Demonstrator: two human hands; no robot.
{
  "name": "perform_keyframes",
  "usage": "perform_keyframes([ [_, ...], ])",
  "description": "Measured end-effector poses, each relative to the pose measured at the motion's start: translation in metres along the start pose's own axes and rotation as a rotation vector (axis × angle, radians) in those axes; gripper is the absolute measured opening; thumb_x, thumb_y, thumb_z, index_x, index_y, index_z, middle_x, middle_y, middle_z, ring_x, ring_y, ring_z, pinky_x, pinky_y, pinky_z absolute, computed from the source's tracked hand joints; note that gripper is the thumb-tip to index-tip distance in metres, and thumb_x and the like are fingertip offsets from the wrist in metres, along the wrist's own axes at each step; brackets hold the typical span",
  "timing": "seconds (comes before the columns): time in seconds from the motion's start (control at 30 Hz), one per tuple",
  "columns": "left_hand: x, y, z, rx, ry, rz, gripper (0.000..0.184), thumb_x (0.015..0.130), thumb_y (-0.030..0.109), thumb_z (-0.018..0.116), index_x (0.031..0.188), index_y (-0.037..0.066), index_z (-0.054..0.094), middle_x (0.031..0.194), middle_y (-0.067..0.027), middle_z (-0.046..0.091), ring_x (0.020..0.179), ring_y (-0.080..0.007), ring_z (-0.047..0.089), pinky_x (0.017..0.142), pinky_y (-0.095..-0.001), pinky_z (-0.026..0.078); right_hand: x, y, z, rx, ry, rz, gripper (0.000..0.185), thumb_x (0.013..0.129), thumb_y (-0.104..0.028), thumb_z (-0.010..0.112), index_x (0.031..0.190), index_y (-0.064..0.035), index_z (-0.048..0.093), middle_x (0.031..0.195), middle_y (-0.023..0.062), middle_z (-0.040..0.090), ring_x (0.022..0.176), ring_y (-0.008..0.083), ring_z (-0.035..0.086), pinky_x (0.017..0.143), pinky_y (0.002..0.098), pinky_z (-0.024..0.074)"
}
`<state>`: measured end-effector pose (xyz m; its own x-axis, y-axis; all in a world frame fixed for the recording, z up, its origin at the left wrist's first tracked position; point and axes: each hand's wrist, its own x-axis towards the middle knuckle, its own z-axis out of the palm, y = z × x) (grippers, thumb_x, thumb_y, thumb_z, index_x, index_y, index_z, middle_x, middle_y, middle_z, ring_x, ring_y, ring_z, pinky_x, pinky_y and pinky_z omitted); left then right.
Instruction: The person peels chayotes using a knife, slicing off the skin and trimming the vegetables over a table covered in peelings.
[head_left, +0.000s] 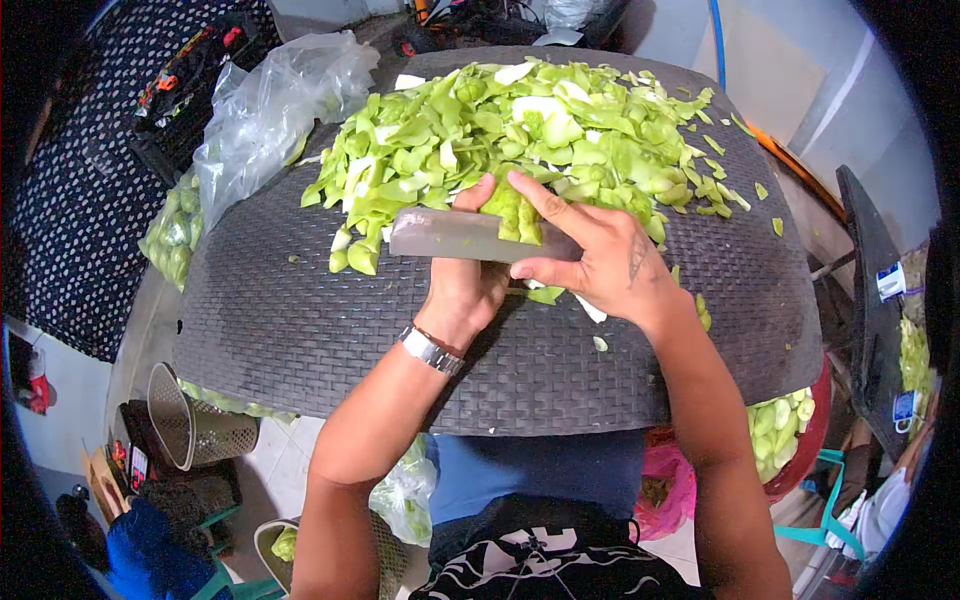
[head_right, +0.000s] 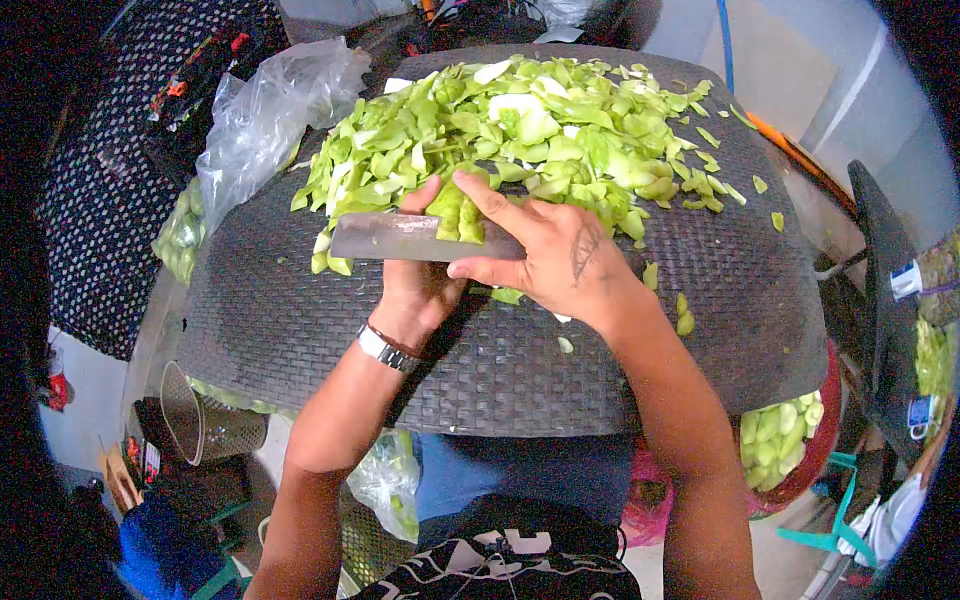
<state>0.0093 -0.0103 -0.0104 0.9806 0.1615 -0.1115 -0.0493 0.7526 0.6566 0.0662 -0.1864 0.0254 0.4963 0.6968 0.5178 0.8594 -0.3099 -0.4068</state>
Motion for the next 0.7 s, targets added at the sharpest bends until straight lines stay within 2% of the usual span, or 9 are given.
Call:
perform_keyframes([
  [0.07, -0.001, -0.001, 0.003, 0.022, 0.046, 0.029, 0.048, 0.1, 0.044, 0.06, 0.131, 0.006, 0.059, 0.122, -0.0109, 0.069, 0.111, -0.0241, 0.068, 0.096, -0.0389, 0.057, 0.002, -0.007, -0.013, -0.021, -0.115, 0.079, 0.081, 0.084, -0.052, 0.078, 0.154, -0.0251, 0.05, 0.086, 0.0171, 0.066, 0.078, 0.0333, 0.066, 0.075, 0.0415, 0.053],
  [0.17, 0.001, -0.003, 0.004, 0.041, 0.062, 0.051, 0.047, 0.101, 0.044, 0.059, 0.13, 0.007, 0.059, 0.121, -0.01, 0.069, 0.11, -0.0236, 0.069, 0.095, -0.0381, 0.057, 0.002, -0.006, -0.016, -0.075, -0.152, 0.1, 0.079, 0.084, -0.052, 0.077, 0.154, -0.0248, 0.05, 0.089, 0.0189, 0.067, 0.079, 0.0341, 0.067, 0.076, 0.0419, 0.0528],
  [0.2, 0.001, -0.003, 0.004, 0.044, 0.062, 0.059, 0.047, 0.101, 0.044, 0.059, 0.13, 0.007, 0.059, 0.121, -0.0096, 0.069, 0.11, -0.0234, 0.069, 0.095, -0.0375, 0.057, 0.001, -0.003, -0.013, -0.044, -0.075, 0.059, 0.076, 0.086, -0.052, 0.076, 0.153, -0.0256, 0.052, 0.085, 0.0173, 0.066, 0.076, 0.0339, 0.066, 0.073, 0.0428, 0.0529],
  [0.3, 0.001, -0.003, 0.008, 0.028, 0.075, 0.064, 0.044, 0.102, 0.043, 0.056, 0.126, 0.007, 0.059, 0.117, -0.0087, 0.069, 0.103, -0.0232, 0.069, 0.083, -0.0383, 0.06, -0.002, 0.008, 0.0, 0.021, 0.072, -0.017, 0.071, 0.089, -0.054, 0.073, 0.15, -0.0266, 0.054, 0.077, 0.0146, 0.064, 0.069, 0.0337, 0.066, 0.066, 0.0443, 0.0531],
  [0.4, -0.009, 0.004, 0.003, 0.134, -0.181, -0.001, 0.037, 0.105, 0.04, 0.053, 0.124, 0.009, 0.057, 0.111, -0.0074, 0.068, 0.095, -0.0192, 0.069, 0.072, -0.0364, 0.058, 0.0, 0.022, -0.007, 0.054, 0.012, 0.029, 0.072, 0.092, -0.051, 0.072, 0.153, -0.0221, 0.049, 0.076, 0.0162, 0.063, 0.07, 0.0328, 0.065, 0.066, 0.0427, 0.0517],
  [0.5, -0.017, 0.001, 0.025, 0.171, -0.059, 0.047, 0.041, 0.105, 0.04, 0.047, 0.124, 0.006, 0.058, 0.111, -0.0098, 0.068, 0.091, -0.0224, 0.068, 0.063, -0.0398, 0.057, 0.002, 0.024, -0.023, 0.154, -0.063, 0.186, 0.077, 0.095, -0.045, 0.071, 0.159, -0.0139, 0.04, 0.075, 0.0164, 0.06, 0.068, 0.0286, 0.061, 0.067, 0.0392, 0.0491],
  [0.57, -0.017, 0.002, 0.029, 0.15, -0.032, 0.028, 0.043, 0.104, 0.041, 0.048, 0.126, 0.006, 0.057, 0.115, -0.0108, 0.069, 0.097, -0.0242, 0.069, 0.07, -0.042, 0.059, 0.004, 0.013, -0.033, 0.247, -0.111, 0.333, 0.084, 0.095, -0.048, 0.072, 0.161, -0.0111, 0.035, 0.07, 0.0147, 0.056, 0.065, 0.0258, 0.058, 0.066, 0.0375, 0.048],
  [0.67, -0.012, 0.002, 0.018, 0.113, 0.001, 0.022, 0.047, 0.104, 0.044, 0.05, 0.131, 0.005, 0.057, 0.121, -0.0117, 0.069, 0.105, -0.0264, 0.069, 0.083, -0.044, 0.06, 0.004, 0.003, -0.031, 0.196, -0.188, 0.307, 0.097, 0.087, -0.058, 0.075, 0.156, -0.0018, 0.038, 0.086, 0.0278, 0.068, 0.081, 0.0368, 0.072, 0.075, 0.0453, 0.0552],
  [0.7, -0.005, 0.002, 0.012, 0.101, 0.02, 0.017, 0.049, 0.104, 0.045, 0.051, 0.133, 0.005, 0.057, 0.124, -0.012, 0.068, 0.108, -0.027, 0.069, 0.088, -0.0443, 0.059, 0.003, 0.002, -0.028, 0.145, -0.123, 0.204, 0.098, 0.086, -0.058, 0.076, 0.156, -0.0022, 0.038, 0.091, 0.0285, 0.069, 0.085, 0.0381, 0.072, 0.078, 0.0455, 0.0557],
])
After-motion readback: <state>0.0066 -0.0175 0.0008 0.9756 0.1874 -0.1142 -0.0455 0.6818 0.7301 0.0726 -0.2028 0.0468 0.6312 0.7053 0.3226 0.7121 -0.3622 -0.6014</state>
